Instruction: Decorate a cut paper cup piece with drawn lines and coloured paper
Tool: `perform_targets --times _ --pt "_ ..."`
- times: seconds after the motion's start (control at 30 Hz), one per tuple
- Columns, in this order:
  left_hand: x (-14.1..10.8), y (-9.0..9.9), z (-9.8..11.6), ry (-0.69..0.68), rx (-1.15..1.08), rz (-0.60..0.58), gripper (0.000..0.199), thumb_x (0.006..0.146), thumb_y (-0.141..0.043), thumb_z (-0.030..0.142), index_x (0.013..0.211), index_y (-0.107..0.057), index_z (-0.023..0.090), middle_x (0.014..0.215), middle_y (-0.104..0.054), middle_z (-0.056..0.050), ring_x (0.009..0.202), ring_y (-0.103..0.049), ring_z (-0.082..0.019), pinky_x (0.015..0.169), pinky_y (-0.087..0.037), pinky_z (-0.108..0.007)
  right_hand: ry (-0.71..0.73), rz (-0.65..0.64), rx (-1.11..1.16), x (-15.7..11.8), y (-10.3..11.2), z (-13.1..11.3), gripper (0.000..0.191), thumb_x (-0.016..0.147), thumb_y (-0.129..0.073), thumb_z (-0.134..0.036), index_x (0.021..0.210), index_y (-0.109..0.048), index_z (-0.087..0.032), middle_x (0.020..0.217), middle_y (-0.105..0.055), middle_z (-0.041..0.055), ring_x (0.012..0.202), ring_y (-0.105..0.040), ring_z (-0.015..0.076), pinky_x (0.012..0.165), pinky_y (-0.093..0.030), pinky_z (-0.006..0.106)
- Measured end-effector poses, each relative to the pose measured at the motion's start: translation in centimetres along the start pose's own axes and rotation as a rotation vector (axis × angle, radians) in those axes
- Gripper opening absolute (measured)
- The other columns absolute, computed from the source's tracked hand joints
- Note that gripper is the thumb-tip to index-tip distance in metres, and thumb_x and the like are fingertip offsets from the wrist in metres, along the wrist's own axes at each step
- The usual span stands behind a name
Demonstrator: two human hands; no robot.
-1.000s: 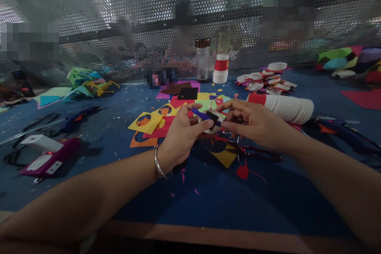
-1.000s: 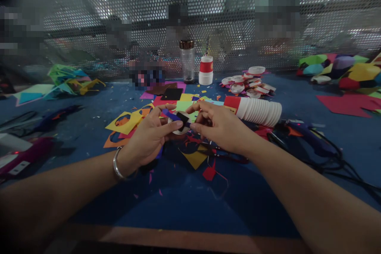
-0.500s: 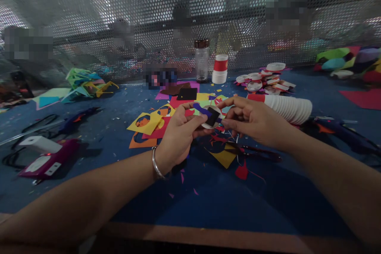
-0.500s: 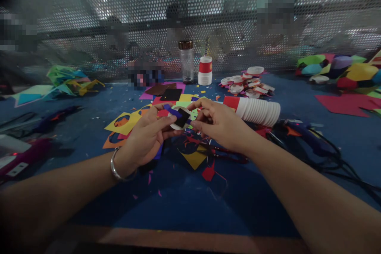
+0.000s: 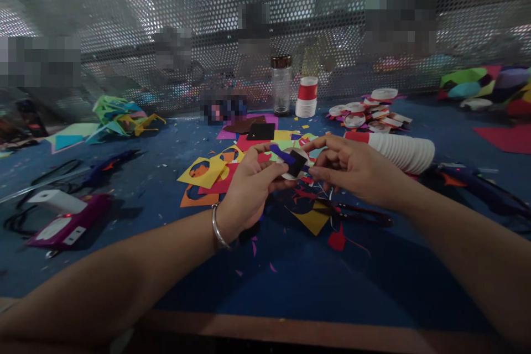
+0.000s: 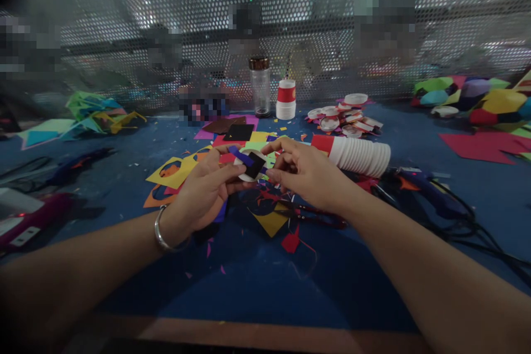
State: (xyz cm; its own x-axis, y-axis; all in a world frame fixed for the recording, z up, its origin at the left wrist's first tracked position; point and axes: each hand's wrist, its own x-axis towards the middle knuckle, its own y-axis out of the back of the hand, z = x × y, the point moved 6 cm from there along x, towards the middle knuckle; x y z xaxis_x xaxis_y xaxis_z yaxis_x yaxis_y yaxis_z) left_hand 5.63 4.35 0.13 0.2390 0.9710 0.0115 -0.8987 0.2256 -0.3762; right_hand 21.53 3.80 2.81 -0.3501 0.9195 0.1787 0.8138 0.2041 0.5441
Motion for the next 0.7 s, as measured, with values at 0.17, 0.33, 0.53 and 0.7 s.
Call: perform_targets --times 0.17,0.33,0.53,0.7 --pt "-0.06 -0.18 -0.24 0.028 0.014 -0.025 0.037 0.077 -0.069 0.008 0.105 -0.048 0.019 0.078 -0.071 0.001 0.07 -0.071 -0.015 0.071 -0.058 -0.029 -0.016 -0.013 -0.031 -0.06 -0.09 -0.03 0.039 0.086 -0.065 -0.04 0.117 -0.057 -0.018 0.071 -0.063 -0.0014 0.06 -0.055 0.0136 0.056 -0.039 0.029" --pt "-0.17 -0.34 -0.31 0.037 0.024 -0.039 0.038 0.077 -0.068 0.008 0.106 -0.047 0.02 0.076 -0.07 0.002 0.069 -0.071 -0.015 0.072 -0.059 -0.03 -0.026 -0.031 -0.031 -0.09 -0.33 -0.1 0.039 0.087 -0.063 -0.042 0.117 -0.056 -0.018 0.07 -0.06 -0.0022 0.059 -0.053 0.0131 0.054 -0.038 0.029" --pt "0.23 0.13 -0.49 0.019 0.051 -0.009 0.034 0.079 -0.066 0.009 0.105 -0.049 0.02 0.074 -0.069 0.003 0.071 -0.071 -0.014 0.072 -0.057 -0.029 -0.019 -0.012 -0.088 -0.19 -0.19 -0.05 0.038 0.089 -0.062 -0.045 0.116 -0.058 -0.018 0.069 -0.061 -0.0016 0.057 -0.052 0.0129 0.055 -0.038 0.029" --pt "0.42 0.42 -0.81 0.021 0.058 -0.014 0.035 0.081 -0.066 0.01 0.11 -0.049 0.02 0.072 -0.067 0.004 0.065 -0.068 -0.013 0.066 -0.053 -0.026 -0.017 0.011 -0.153 -0.18 0.09 0.15 0.034 0.091 -0.06 -0.046 0.114 -0.06 -0.02 0.072 -0.064 -0.0006 0.059 -0.056 0.0138 0.059 -0.042 0.03"
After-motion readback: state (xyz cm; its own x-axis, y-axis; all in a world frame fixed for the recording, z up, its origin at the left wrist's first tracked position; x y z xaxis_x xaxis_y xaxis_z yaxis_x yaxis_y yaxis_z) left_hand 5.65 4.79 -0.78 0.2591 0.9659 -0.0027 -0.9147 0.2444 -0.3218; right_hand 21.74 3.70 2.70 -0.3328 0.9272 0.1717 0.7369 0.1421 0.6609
